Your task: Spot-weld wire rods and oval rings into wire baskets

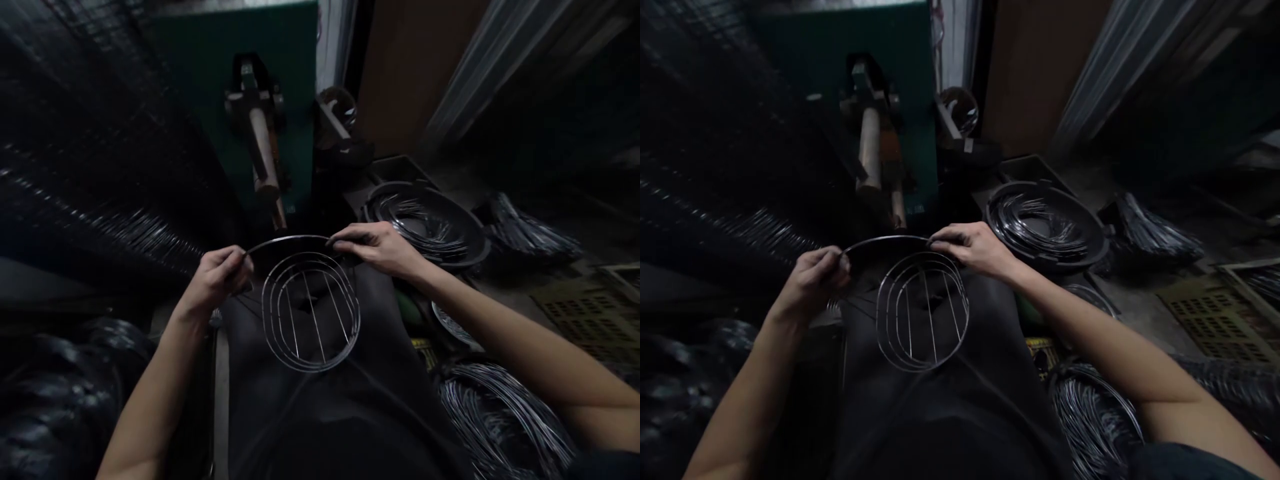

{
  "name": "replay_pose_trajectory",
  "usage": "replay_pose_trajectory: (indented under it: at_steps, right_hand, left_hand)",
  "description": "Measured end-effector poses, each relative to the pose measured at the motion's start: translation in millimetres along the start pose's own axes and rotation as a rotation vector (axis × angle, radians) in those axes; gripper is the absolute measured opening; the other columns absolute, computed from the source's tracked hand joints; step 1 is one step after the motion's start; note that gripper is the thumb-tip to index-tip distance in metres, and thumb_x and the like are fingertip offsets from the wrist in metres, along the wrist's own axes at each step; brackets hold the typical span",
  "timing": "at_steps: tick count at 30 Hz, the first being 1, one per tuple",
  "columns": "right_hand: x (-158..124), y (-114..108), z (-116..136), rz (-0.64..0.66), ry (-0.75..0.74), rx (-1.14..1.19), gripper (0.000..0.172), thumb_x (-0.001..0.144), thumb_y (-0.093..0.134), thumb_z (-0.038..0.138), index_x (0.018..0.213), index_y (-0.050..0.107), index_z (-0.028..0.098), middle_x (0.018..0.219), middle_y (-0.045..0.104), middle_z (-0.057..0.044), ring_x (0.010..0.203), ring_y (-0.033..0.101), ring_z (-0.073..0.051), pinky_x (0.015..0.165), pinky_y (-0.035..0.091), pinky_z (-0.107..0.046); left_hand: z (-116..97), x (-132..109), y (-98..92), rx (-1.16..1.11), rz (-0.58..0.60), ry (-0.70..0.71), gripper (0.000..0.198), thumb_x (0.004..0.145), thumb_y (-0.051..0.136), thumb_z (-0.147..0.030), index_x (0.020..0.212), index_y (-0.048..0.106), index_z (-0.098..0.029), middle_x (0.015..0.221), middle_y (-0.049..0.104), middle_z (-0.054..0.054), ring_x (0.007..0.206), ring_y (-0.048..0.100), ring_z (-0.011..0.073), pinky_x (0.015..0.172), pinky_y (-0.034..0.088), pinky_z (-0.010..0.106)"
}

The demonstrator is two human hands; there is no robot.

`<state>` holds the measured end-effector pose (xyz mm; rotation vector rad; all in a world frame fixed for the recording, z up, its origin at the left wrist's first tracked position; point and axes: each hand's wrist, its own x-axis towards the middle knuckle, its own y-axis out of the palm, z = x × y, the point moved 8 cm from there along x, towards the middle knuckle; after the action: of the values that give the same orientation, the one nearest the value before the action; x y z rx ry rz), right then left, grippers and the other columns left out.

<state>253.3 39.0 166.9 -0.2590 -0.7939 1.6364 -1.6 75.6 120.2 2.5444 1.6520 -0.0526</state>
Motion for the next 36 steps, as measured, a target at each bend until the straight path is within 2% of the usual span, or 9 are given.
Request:
replay_pose_trajectory:
  at_steps: [5, 9, 11, 13, 16, 19, 22, 26, 36]
  right_hand:
    - [-36, 30, -52, 0.047, 0.307, -0.038, 0.028, 0.085, 0.058, 0.039, 0.093, 0.075, 0.019, 0.088, 0.074, -0.003, 0.083, 0.068, -0.02, 0.078, 0.05, -0.03]
    - [-39, 54, -84, 0.046, 0.356, -0.018, 0.031, 0.089, 0.052, 0.039, 0.1, 0.073, 0.02, 0.101, 0.073, -0.006, 0.096, 0.065, -0.021, 0.089, 0.047, -0.033]
    - [-34, 66, -97, 0.092, 0.417, 0.14, 0.036, 0.089, 0.052, 0.043, 0.107, 0.071, 0.018, 0.09, 0.072, -0.007, 0.082, 0.065, -0.018, 0.079, 0.05, -0.031]
    - [-31, 82, -110, 0.231, 0.544, 0.385, 0.042, 0.086, 0.056, 0.047, 0.11, 0.068, 0.015, 0.071, 0.067, -0.004, 0.06, 0.059, -0.014, 0.063, 0.049, -0.027]
    - [-31, 96, -119, 0.393, 0.67, 0.568, 0.045, 0.081, 0.065, 0.047, 0.108, 0.067, 0.011, 0.058, 0.057, 0.0, 0.049, 0.052, -0.01, 0.054, 0.046, -0.024]
    - [-29, 90, -123, 0.357, 0.647, 0.358, 0.037, 0.086, 0.06, 0.043, 0.106, 0.066, 0.012, 0.061, 0.06, -0.002, 0.052, 0.055, -0.012, 0.057, 0.047, -0.025]
    - [-24, 78, -115, 0.194, 0.484, -0.113, 0.029, 0.092, 0.05, 0.035, 0.109, 0.067, 0.017, 0.085, 0.07, -0.006, 0.073, 0.063, -0.017, 0.071, 0.048, -0.028]
    - [-29, 81, -104, 0.159, 0.377, -0.598, 0.039, 0.098, 0.035, 0.036, 0.121, 0.061, 0.019, 0.096, 0.072, -0.01, 0.083, 0.065, -0.023, 0.073, 0.043, -0.029]
    - [-7, 100, -107, 0.348, 0.288, -0.762, 0.046, 0.1, 0.026, 0.042, 0.13, 0.055, 0.022, 0.088, 0.071, -0.01, 0.074, 0.064, -0.023, 0.065, 0.039, -0.028]
  left_hand:
    - [72, 12, 25.7, -0.038, 0.107, -0.26, 0.047, 0.074, 0.065, -0.063, 0.073, 0.06, -0.016, 0.041, 0.023, -0.01, 0.036, 0.019, 0.0047, 0.039, 0.022, 0.018]
    - [95, 22, 13.6, 0.462, -0.11, 0.031, 0.039, 0.089, 0.05, -0.052, 0.093, 0.068, -0.017, 0.056, 0.054, -0.001, 0.048, 0.048, 0.0094, 0.05, 0.038, 0.02]
    - [93, 23, 11.7, 0.733, -0.148, 0.208, 0.032, 0.092, 0.048, -0.043, 0.105, 0.068, -0.021, 0.083, 0.07, 0.003, 0.072, 0.064, 0.0138, 0.066, 0.046, 0.022]
    - [95, 25, 12.5, 0.906, -0.116, 0.296, 0.033, 0.094, 0.045, -0.038, 0.115, 0.065, -0.023, 0.1, 0.072, 0.004, 0.086, 0.068, 0.0167, 0.074, 0.047, 0.023]
    - [101, 27, 11.4, 1.069, -0.127, 0.312, 0.034, 0.096, 0.043, -0.037, 0.119, 0.064, -0.021, 0.094, 0.074, 0.005, 0.079, 0.069, 0.0167, 0.068, 0.046, 0.022]
    - [103, 29, 14.9, 1.156, -0.178, 0.314, 0.035, 0.097, 0.042, -0.037, 0.115, 0.066, -0.019, 0.086, 0.074, 0.007, 0.073, 0.069, 0.0163, 0.064, 0.044, 0.021]
    - [101, 33, 20.9, 1.169, -0.186, 0.334, 0.036, 0.097, 0.042, -0.037, 0.114, 0.067, -0.018, 0.087, 0.073, 0.008, 0.072, 0.068, 0.0158, 0.064, 0.043, 0.022]
    - [102, 41, 24.0, 1.174, -0.159, 0.31, 0.037, 0.097, 0.041, -0.036, 0.116, 0.066, -0.017, 0.085, 0.073, 0.009, 0.069, 0.066, 0.0155, 0.062, 0.042, 0.022]
    - [116, 39, 13.1, 1.136, -0.154, 0.195, 0.033, 0.097, 0.044, -0.031, 0.12, 0.063, -0.018, 0.086, 0.073, 0.008, 0.075, 0.069, 0.0162, 0.067, 0.045, 0.022]
